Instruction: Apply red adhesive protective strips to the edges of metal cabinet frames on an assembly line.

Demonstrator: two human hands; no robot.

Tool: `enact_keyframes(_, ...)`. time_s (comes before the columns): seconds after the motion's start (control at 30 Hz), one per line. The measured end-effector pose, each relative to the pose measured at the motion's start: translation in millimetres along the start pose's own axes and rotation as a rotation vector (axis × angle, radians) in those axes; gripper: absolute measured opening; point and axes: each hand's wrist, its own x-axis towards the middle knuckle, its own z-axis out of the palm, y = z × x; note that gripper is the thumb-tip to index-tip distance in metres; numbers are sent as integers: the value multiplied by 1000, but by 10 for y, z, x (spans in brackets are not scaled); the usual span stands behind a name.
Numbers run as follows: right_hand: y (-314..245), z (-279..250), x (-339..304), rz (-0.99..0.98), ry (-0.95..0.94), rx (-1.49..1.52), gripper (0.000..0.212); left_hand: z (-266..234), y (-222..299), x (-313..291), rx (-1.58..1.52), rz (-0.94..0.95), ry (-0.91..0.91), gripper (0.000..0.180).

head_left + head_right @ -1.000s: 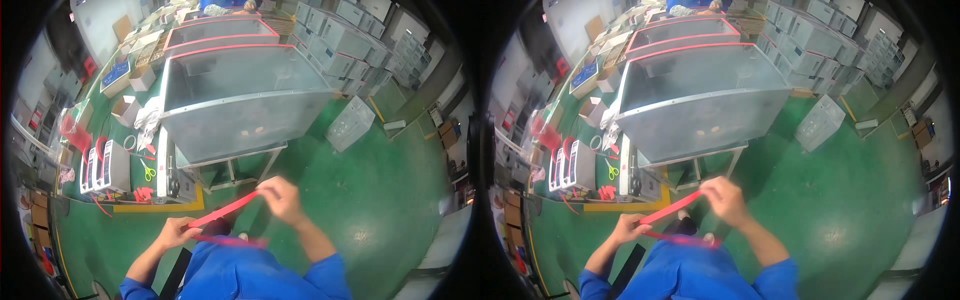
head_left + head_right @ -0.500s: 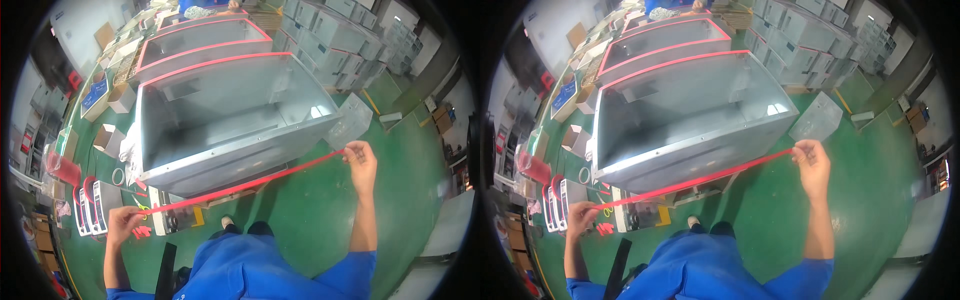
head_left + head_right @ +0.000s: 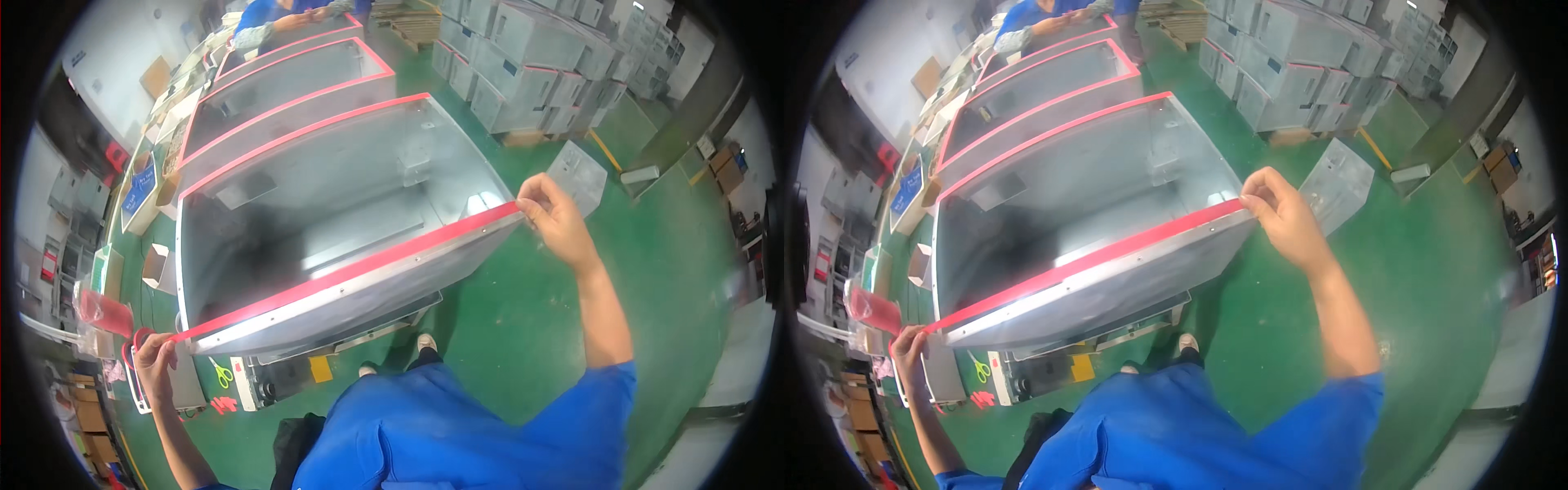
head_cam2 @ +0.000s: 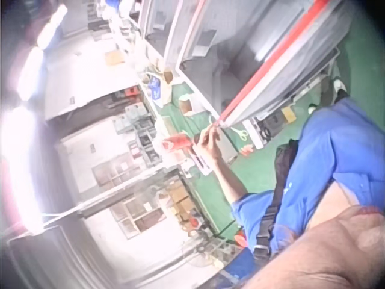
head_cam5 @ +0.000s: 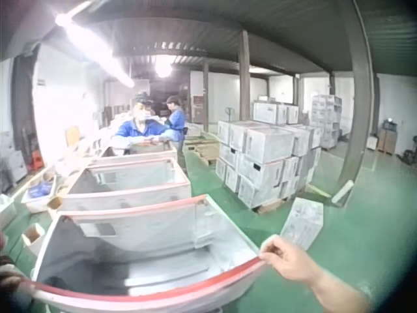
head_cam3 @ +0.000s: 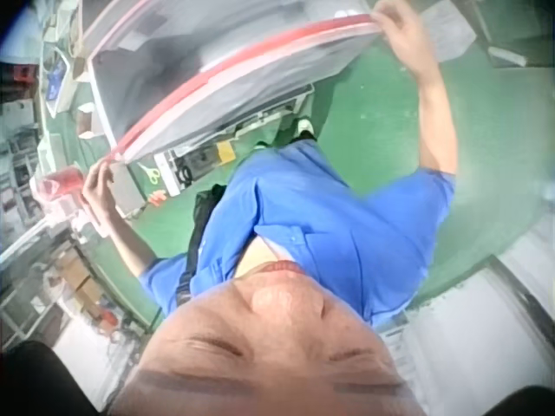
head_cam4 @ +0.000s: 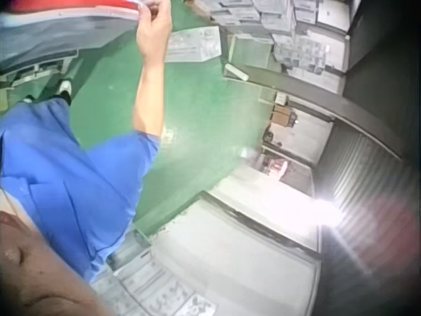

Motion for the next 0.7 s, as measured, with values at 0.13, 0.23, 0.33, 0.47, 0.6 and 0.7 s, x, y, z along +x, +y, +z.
enact_keyframes(0.13, 175, -187, 185, 104, -67, 132, 7, 60, -118, -19, -118, -59, 62, 10)
enact_keyframes(0.23, 334, -299, 234, 134, -100, 192, 8, 218, -89, -49, -51, -39, 159, 10)
enact_keyframes(0.33, 432, -362, 263, 175, -172, 222, 10, 230, -135, -98, -137, -117, 209, 11)
enact_keyframes(0.47, 450, -413, 313, 194, -229, 215, 11, 232, -205, -115, -242, -167, 270, 10)
enact_keyframes(0.6, 555, -477, 385, 184, -292, 101, 13, 274, -202, -169, -270, -154, 298, 11)
enact_keyframes(0.7, 628, -509, 421, 216, -323, 43, 15, 394, -45, -181, -221, -148, 296, 10)
